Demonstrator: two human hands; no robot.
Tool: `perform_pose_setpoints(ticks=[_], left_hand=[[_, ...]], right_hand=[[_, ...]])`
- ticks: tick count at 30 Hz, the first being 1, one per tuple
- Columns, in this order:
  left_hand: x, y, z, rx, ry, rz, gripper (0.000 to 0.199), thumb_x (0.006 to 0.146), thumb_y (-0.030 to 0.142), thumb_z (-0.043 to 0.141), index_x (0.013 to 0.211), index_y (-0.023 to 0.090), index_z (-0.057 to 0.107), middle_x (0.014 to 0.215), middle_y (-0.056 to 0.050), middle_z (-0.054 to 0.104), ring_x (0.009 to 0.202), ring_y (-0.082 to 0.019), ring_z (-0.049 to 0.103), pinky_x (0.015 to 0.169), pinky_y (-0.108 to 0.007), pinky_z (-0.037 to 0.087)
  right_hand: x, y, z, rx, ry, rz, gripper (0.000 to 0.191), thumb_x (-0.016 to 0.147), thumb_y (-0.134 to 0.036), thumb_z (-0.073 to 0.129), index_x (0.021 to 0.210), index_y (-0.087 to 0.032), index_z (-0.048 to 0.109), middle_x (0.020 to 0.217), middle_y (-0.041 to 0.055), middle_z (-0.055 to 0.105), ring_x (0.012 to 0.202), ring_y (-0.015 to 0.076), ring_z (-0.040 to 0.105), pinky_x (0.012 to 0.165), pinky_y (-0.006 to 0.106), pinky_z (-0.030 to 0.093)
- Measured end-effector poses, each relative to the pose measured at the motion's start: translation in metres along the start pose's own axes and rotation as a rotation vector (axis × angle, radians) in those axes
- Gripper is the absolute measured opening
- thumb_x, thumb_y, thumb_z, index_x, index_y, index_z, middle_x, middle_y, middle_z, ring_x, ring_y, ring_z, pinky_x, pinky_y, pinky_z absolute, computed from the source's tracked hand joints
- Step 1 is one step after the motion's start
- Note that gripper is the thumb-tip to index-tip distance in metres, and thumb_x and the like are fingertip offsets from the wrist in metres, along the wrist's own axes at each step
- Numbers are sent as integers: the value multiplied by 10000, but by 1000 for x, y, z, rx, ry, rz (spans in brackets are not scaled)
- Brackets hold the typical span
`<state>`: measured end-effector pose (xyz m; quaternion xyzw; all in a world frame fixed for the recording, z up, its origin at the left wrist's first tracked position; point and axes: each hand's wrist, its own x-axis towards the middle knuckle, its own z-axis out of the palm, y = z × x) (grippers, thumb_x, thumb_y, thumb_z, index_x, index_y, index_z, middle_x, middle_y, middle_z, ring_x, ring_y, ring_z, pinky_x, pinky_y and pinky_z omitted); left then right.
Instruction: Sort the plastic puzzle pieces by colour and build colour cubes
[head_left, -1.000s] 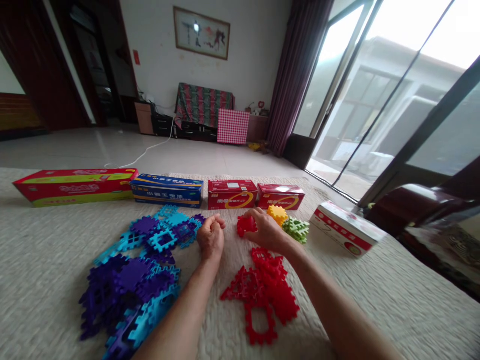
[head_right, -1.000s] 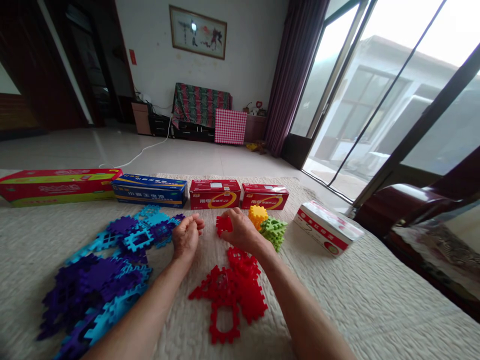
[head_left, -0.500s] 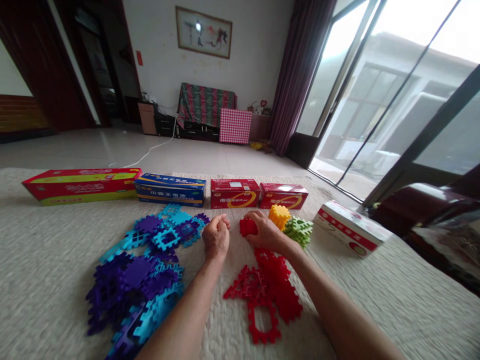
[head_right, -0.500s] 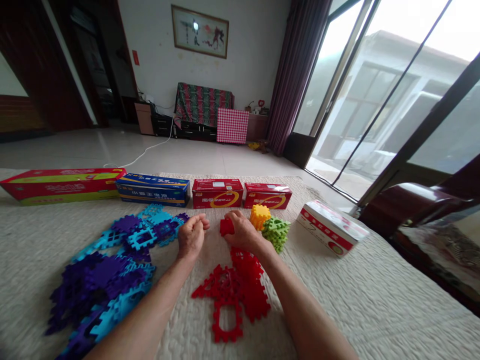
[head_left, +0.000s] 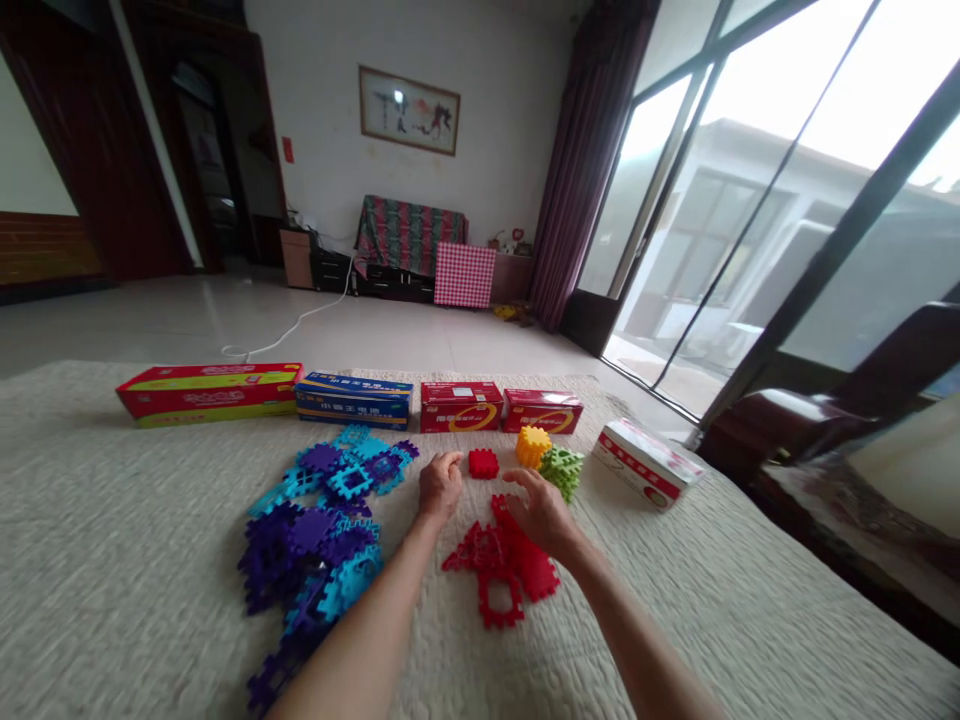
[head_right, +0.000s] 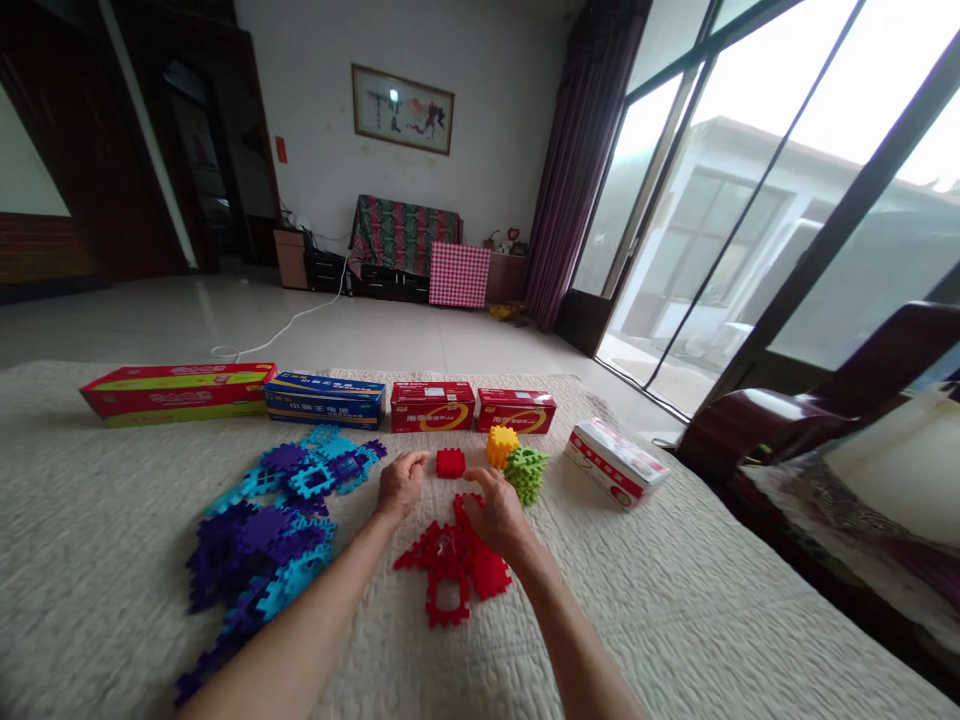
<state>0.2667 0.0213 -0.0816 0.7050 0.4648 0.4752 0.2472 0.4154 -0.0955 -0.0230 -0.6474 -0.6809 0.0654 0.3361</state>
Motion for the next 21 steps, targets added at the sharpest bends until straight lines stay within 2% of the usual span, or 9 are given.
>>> perform_pose_setpoints(ticks=[4, 11, 16, 21], left_hand=[[-14, 5, -10, 16, -56, 73, 350, 725, 16, 440, 879, 178, 710, 949, -64, 719, 928, -168, 663, 904, -313, 509], [-57, 8, -30, -1, -121, 174, 378, 737, -4, 429, 944, 176, 688, 1049, -63, 702, 1023, -168, 641, 971, -323, 487], [-69, 12, -32, 64, -184, 294, 285, 803, 112, 503, 1026, 173, 670, 1077, -80, 694, 1036, -203, 629, 965, -369, 493], [-72, 20, -30, 154, -248, 391, 302, 858, 210, 509, 1123, 128, 631, 1122, -112, 674, 1092, -238, 585, 1008, -420, 452]], right_hand=[[-21, 2, -1, 41, 109, 108, 287, 738, -129, 496, 973, -193, 648, 981, 66, 681, 865, 199, 646, 789, 338, 507], [-38, -1, 6, 83, 200, 213, 354, 758, -302, 524, 1066, -169, 637, 1080, 108, 666, 927, 231, 633, 842, 381, 491], [-47, 3, 18, 121, 252, 263, 428, 781, -401, 520, 1117, -151, 604, 1084, 119, 665, 947, 238, 622, 854, 393, 487], [-49, 11, 27, 52, 294, 207, 401, 789, -367, 524, 1116, -142, 585, 1086, 132, 649, 981, 246, 600, 873, 401, 471]])
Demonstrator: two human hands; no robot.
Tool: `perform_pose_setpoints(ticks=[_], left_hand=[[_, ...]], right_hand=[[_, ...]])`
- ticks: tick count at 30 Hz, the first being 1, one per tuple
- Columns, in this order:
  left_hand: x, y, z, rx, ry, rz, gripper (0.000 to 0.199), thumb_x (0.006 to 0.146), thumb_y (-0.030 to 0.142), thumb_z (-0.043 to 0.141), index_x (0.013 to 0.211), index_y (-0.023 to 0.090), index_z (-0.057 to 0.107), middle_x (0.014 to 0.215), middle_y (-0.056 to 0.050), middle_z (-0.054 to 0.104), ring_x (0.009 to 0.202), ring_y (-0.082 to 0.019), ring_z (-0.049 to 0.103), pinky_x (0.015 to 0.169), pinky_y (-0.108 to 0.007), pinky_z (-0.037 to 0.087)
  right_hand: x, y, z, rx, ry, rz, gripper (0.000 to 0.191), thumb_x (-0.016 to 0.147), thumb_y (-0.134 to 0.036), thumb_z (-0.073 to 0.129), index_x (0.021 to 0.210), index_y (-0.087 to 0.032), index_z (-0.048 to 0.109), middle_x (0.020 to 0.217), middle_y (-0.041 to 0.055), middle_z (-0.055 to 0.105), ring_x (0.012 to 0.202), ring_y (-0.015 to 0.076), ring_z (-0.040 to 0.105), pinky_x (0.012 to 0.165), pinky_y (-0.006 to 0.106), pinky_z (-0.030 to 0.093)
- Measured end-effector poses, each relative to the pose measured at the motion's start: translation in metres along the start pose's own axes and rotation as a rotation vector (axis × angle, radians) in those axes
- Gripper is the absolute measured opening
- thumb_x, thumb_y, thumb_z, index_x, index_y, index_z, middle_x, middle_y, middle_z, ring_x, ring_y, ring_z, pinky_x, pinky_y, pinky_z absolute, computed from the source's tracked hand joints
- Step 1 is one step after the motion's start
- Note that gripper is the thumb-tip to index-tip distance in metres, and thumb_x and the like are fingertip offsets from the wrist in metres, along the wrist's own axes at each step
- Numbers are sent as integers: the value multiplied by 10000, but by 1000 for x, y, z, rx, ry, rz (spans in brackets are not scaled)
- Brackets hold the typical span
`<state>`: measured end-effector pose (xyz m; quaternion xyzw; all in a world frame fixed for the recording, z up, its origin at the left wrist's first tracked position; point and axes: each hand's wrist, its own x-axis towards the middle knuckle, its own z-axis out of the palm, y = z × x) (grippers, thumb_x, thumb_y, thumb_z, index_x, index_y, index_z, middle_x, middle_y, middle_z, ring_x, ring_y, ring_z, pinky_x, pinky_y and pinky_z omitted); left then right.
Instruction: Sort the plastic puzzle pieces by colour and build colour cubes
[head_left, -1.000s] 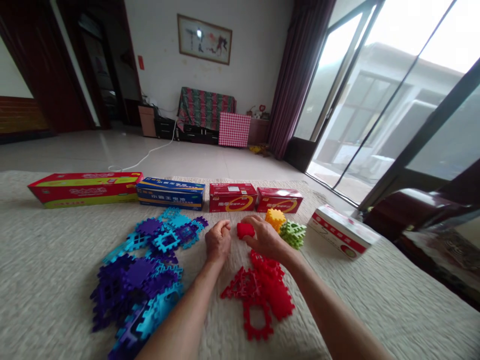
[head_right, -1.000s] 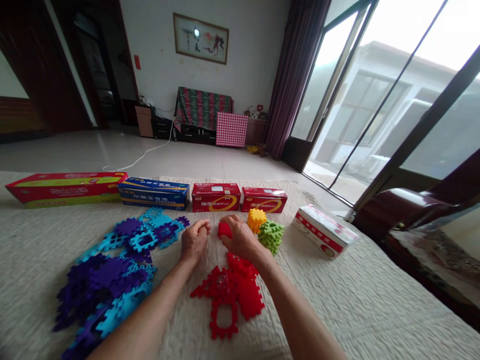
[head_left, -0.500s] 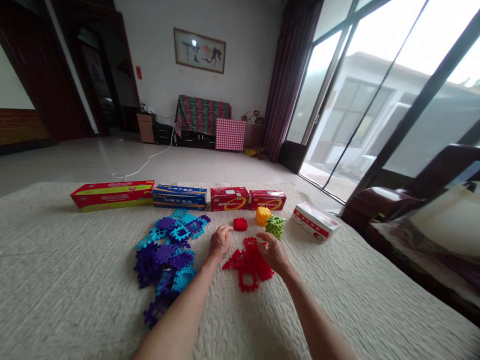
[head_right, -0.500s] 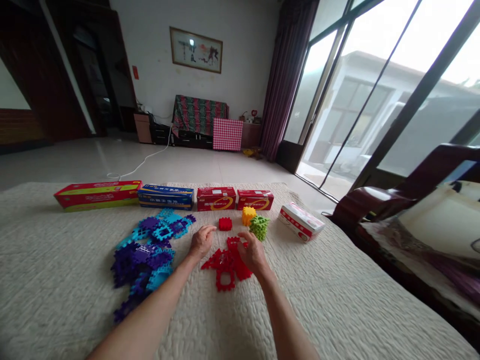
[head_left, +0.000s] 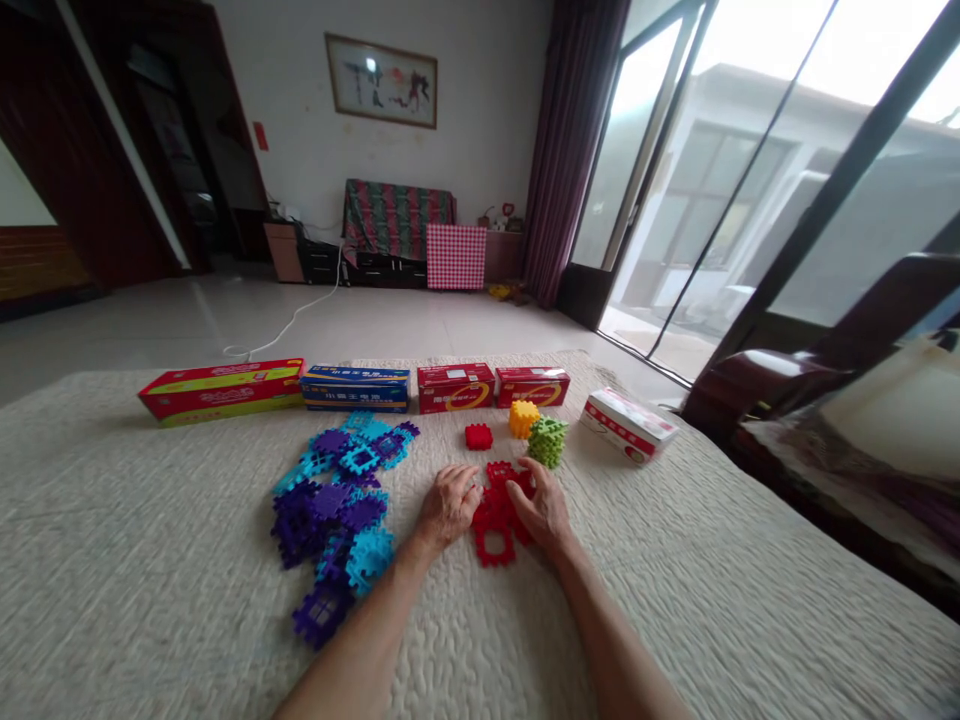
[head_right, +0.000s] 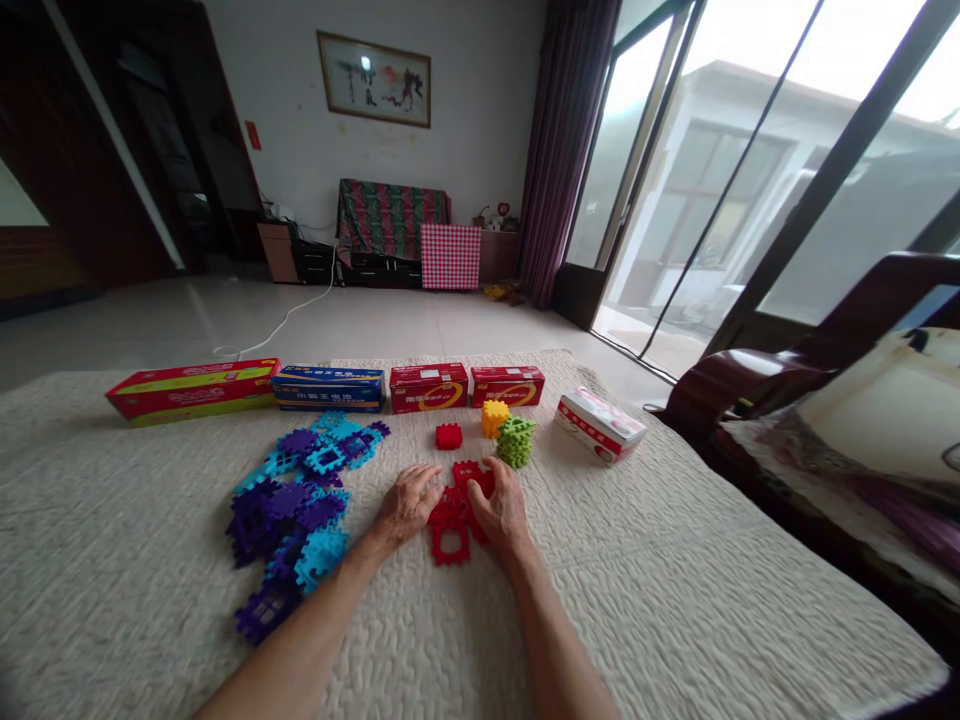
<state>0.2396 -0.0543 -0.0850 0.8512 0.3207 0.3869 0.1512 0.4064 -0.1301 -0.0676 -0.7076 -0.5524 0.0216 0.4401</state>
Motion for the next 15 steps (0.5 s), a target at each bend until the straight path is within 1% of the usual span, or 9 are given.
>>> perform_pose_setpoints(ticks=[3, 7, 10, 15], left_hand=[[1, 4, 2, 27, -43, 18, 336, 859, 194, 495, 1164, 105, 607, 1155, -123, 659, 1122, -242, 560, 1026, -426, 434], [5, 8, 5, 19, -82, -2, 370, 847, 169, 486, 1197, 109, 588, 1180, -119, 647, 1139, -239, 550, 1038, -419, 420], [8, 10, 6, -8, -107, -13, 396, 824, 144, 491, 1209, 127, 585, 1189, -109, 643, 1143, -232, 551, 1038, -413, 420], [10, 9, 5, -51, -108, -3, 396, 806, 129, 493, 1186, 134, 607, 1175, -103, 653, 1130, -221, 564, 1037, -390, 420]], right_hand=[[0, -1, 3, -26, 8, -35, 396, 791, -335, 532, 1132, -137, 568, 1126, 145, 626, 1029, 254, 577, 907, 408, 449], [-1, -6, 5, -35, -79, -77, 375, 770, -260, 551, 1132, -164, 558, 1078, 111, 638, 971, 235, 588, 889, 390, 450], [-2, -7, 6, -14, -108, -111, 376, 758, -215, 552, 1132, -178, 553, 1059, 93, 643, 955, 225, 588, 877, 375, 451], [-4, -10, 10, 27, -116, -129, 355, 758, -188, 548, 1112, -184, 562, 1046, 88, 647, 941, 218, 591, 863, 363, 452]])
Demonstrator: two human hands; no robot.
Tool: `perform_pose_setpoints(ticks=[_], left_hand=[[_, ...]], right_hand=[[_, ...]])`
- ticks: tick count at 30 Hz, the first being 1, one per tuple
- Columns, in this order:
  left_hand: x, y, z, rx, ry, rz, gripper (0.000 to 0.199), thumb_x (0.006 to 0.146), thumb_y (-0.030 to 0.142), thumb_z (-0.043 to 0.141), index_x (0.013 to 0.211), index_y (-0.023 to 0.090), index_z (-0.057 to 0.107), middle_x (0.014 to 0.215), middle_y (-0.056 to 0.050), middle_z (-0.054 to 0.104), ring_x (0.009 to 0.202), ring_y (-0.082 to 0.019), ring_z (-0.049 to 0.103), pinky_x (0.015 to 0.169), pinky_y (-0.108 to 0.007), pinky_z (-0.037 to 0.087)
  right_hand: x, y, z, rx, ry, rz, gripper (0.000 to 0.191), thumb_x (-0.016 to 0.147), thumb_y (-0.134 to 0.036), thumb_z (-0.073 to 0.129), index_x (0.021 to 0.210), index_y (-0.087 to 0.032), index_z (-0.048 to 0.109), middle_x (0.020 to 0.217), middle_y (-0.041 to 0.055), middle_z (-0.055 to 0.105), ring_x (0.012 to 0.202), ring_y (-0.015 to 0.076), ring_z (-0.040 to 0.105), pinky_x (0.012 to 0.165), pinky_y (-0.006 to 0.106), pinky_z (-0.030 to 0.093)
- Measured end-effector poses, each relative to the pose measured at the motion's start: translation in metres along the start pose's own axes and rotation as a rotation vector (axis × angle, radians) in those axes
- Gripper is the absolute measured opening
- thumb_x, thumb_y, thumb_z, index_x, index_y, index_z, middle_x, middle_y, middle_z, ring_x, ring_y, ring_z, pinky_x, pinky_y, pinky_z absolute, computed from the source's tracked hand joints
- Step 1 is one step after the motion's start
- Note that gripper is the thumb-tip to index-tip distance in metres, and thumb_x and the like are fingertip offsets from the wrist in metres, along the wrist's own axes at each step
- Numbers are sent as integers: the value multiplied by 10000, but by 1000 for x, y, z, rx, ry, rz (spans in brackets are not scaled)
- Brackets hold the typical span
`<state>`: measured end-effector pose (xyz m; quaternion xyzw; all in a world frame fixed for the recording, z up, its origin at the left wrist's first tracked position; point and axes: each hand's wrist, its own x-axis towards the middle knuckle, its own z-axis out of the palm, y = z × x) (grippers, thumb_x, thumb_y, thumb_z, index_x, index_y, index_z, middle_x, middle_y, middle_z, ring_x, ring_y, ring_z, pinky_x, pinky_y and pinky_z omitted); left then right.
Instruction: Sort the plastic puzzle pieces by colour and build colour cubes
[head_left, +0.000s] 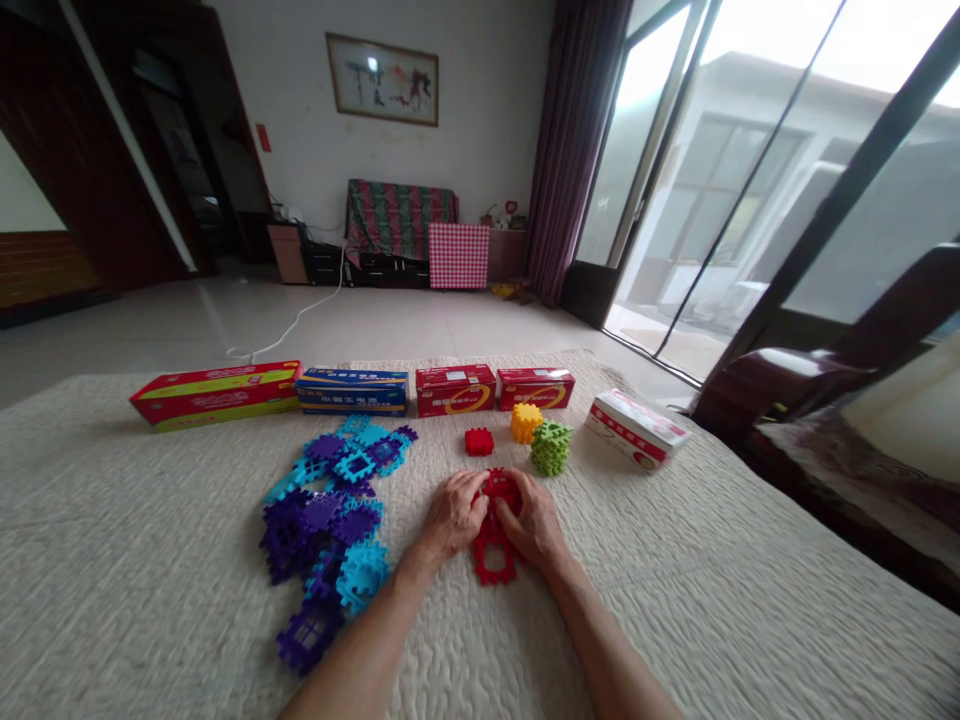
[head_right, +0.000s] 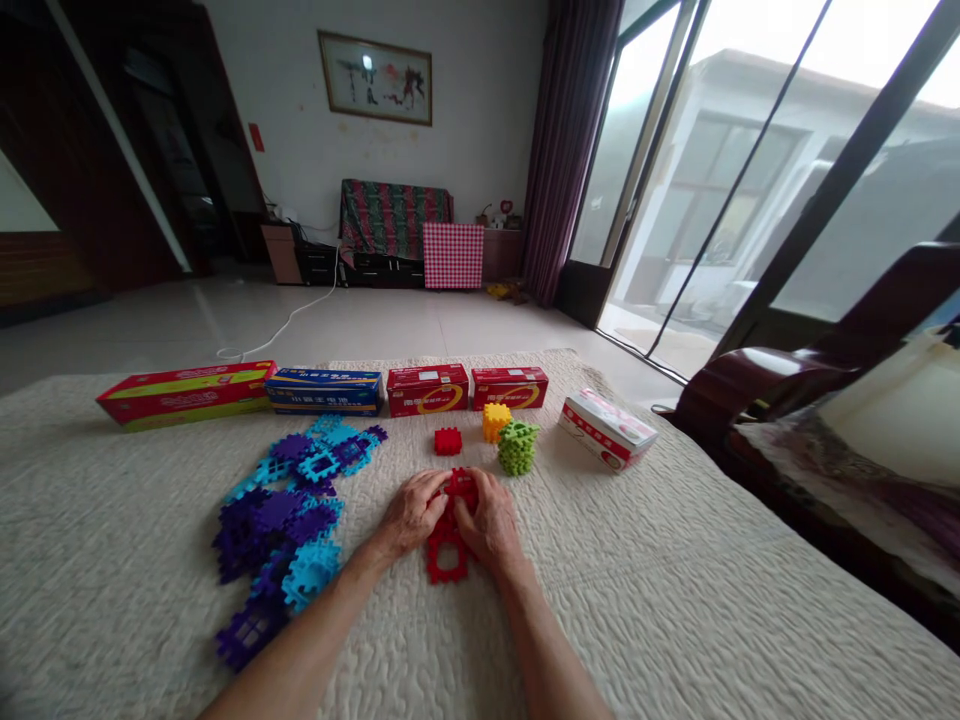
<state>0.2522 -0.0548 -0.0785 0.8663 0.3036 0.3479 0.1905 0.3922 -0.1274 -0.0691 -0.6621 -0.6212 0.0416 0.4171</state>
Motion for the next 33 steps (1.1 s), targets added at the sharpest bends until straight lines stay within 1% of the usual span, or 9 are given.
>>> perform_pose_setpoints(ticks=[8, 11, 14, 16, 18, 20, 23, 29, 33], left_hand=[[2, -13, -2, -133, 147, -202, 305, 814, 111, 451, 1016, 157, 675, 963, -73, 720, 898, -182, 655, 859, -325, 518], [2, -15, -2, -98, 172, -198, 297, 815, 122, 449, 996, 159, 680, 939, -73, 717, 885, -186, 652, 847, -327, 520], [2, -16, -1, -44, 197, -152, 356, 776, 94, 450, 1048, 167, 667, 1016, -78, 700, 970, -198, 632, 910, -353, 504], [2, -16, 0, -31, 192, -116, 408, 760, 80, 440, 1097, 172, 650, 1116, -82, 674, 1063, -207, 601, 978, -382, 471], [2, -16, 0, -34, 154, -90, 425, 766, 80, 424, 1123, 165, 639, 1147, -87, 663, 1100, -212, 581, 1005, -397, 453], [1, -15, -1, -43, 116, -86, 422, 777, 83, 411, 1126, 158, 636, 1090, -84, 681, 1068, -211, 589, 990, -395, 462], [1, -13, -3, -70, 110, -103, 410, 782, 79, 407, 1111, 167, 636, 996, -63, 695, 993, -198, 604, 950, -375, 479], [1, -12, -5, -97, 121, -159, 378, 785, 78, 424, 1086, 154, 639, 927, -59, 700, 925, -185, 619, 897, -340, 490], [1, -13, -4, -85, 119, -151, 357, 793, 82, 428, 1060, 160, 651, 926, -58, 705, 901, -181, 628, 878, -334, 494]], right_hand=[[2, -10, 5, 53, -79, -104, 407, 708, -118, 553, 1103, -214, 571, 1080, 63, 629, 994, 211, 556, 914, 364, 429], [2, -8, 4, 88, -98, -92, 410, 707, -120, 553, 1107, -207, 568, 1088, 67, 618, 1002, 210, 560, 912, 362, 441], [2, -8, 2, 116, -86, -84, 451, 689, -113, 553, 1132, -199, 560, 1207, 93, 559, 1066, 215, 551, 934, 360, 444], [1, -9, 1, 111, -67, -82, 479, 676, -112, 558, 1148, -193, 553, 1248, 105, 525, 1097, 222, 541, 945, 361, 445], [0, -10, 0, 104, -59, -75, 472, 678, -112, 558, 1143, -191, 553, 1205, 101, 538, 1074, 220, 548, 932, 355, 455], [-1, -10, 0, 106, -59, -66, 449, 689, -114, 556, 1130, -197, 556, 1139, 87, 561, 1016, 208, 565, 898, 343, 471], [-1, -7, 0, 128, -43, -48, 439, 705, -124, 563, 1135, -211, 548, 1119, 76, 568, 965, 197, 575, 861, 333, 483], [-1, -3, -2, 186, -8, -38, 452, 713, -163, 595, 1157, -207, 527, 1150, 85, 568, 1026, 207, 568, 901, 339, 467], [-2, -4, -3, 208, 0, -48, 449, 722, -174, 600, 1164, -204, 522, 1139, 82, 578, 1042, 208, 563, 919, 345, 458]])
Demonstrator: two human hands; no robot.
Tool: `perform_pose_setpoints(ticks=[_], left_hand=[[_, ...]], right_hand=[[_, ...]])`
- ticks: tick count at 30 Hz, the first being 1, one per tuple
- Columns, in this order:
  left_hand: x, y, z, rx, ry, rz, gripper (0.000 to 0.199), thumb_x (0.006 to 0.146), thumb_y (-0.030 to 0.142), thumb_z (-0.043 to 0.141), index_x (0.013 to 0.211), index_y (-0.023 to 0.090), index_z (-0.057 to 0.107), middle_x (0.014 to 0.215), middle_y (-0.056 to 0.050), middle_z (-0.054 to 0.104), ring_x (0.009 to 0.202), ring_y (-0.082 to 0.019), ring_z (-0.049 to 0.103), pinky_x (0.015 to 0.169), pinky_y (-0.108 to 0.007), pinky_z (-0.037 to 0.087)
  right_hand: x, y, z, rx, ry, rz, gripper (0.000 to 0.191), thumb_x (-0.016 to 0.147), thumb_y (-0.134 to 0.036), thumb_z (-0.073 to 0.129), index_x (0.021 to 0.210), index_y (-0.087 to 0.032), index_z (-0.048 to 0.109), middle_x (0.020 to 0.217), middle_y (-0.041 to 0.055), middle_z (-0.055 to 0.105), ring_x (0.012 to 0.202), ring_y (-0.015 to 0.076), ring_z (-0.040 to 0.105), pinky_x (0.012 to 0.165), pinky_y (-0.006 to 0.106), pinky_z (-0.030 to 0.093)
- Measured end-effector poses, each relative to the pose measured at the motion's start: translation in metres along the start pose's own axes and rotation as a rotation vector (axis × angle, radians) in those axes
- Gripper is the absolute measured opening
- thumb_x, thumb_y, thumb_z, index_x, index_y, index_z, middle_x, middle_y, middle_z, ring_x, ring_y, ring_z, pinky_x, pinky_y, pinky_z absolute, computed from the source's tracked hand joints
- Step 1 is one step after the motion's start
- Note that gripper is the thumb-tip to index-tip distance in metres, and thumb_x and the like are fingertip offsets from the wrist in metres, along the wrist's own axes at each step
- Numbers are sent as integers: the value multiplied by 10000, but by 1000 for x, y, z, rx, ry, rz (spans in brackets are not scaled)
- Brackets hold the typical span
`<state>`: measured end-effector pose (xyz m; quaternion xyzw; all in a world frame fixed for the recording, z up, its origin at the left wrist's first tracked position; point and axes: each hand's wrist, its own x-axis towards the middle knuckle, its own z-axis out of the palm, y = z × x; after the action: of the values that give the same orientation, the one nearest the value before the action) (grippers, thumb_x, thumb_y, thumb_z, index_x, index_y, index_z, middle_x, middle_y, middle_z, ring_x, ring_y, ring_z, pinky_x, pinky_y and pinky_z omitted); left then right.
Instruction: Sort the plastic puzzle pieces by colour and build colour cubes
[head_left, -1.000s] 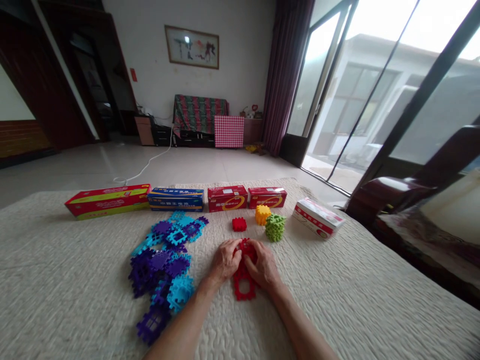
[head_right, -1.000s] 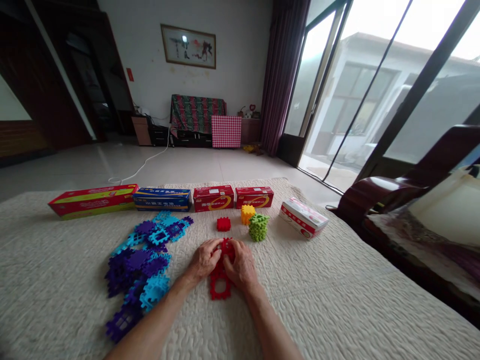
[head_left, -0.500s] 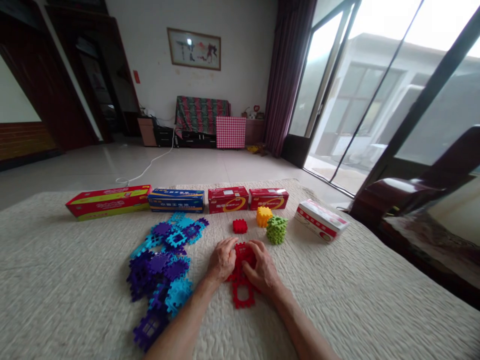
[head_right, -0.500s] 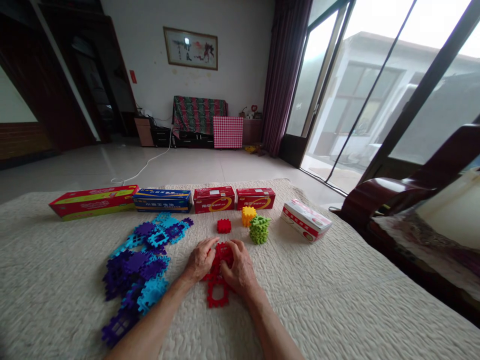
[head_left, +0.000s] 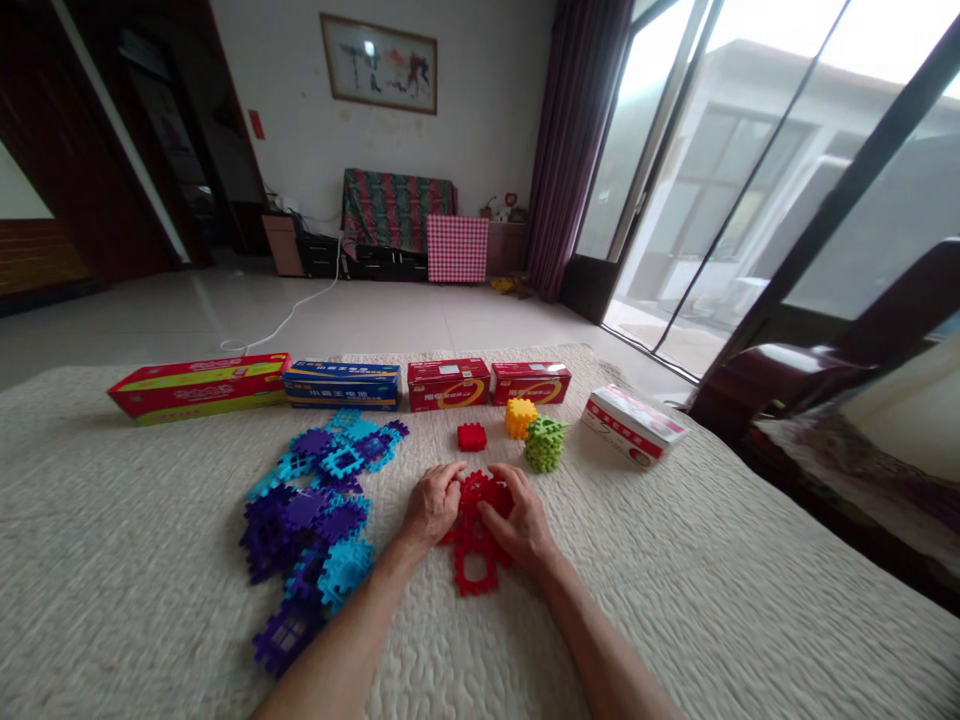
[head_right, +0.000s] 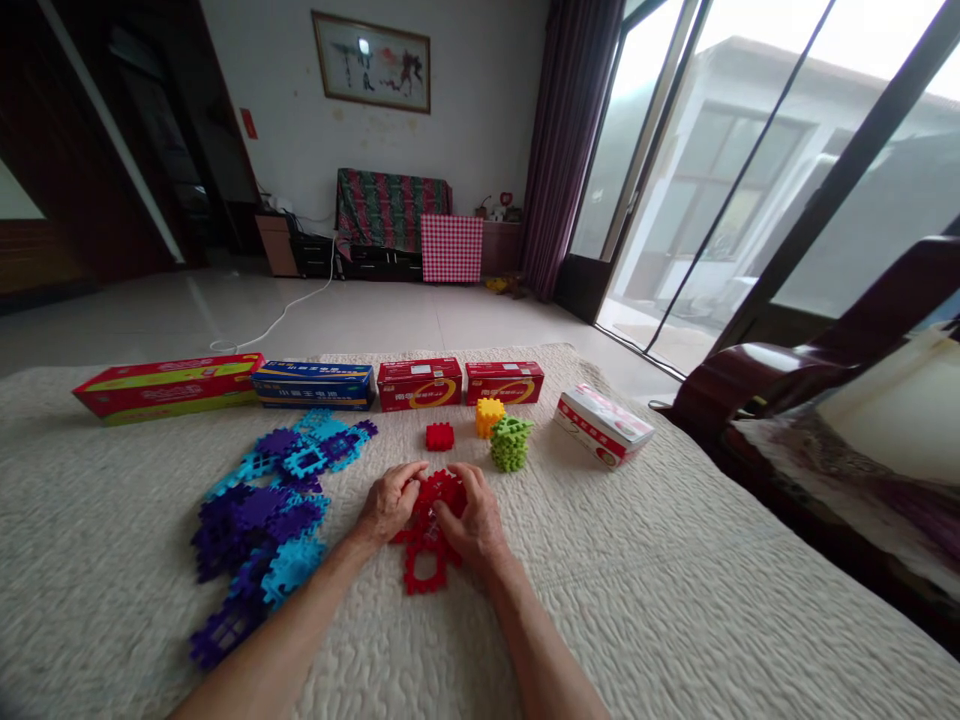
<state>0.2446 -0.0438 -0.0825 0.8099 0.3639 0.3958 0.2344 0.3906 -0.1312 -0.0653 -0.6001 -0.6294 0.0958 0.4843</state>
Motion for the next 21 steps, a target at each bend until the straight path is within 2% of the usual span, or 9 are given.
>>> perform_pose_setpoints(ticks=[6, 11, 16, 21], left_hand=[[-1, 2, -1, -18, 28, -6, 341, 804, 96, 426, 1032, 169, 669, 931, -57, 719, 884, -171, 649, 858, -317, 509], [-1, 4, -3, -60, 40, -58, 295, 816, 140, 457, 1006, 164, 681, 934, -68, 730, 863, -170, 666, 828, -301, 522], [-1, 5, -4, -89, 34, -71, 291, 800, 144, 479, 1004, 183, 683, 860, -45, 727, 814, -161, 659, 821, -292, 518], [0, 9, -8, -199, -31, -83, 333, 786, 139, 466, 1053, 168, 662, 861, -31, 705, 725, -129, 629, 731, -243, 510]], right_hand=[[-1, -2, -3, 31, -1, 1, 426, 718, -165, 578, 1140, -204, 532, 1120, 79, 589, 1020, 207, 571, 893, 341, 469], [0, 2, -14, -79, -63, 60, 437, 673, -110, 502, 1099, -188, 564, 1038, 71, 623, 914, 196, 592, 844, 338, 471], [3, -1, -22, -256, -50, -33, 347, 729, -187, 543, 1073, -211, 587, 1158, 89, 613, 1128, 252, 517, 999, 437, 349], [3, -11, -17, -447, -131, -36, 366, 817, -307, 569, 1176, -232, 555, 1160, 111, 645, 1248, 345, 414, 1034, 591, 198]])
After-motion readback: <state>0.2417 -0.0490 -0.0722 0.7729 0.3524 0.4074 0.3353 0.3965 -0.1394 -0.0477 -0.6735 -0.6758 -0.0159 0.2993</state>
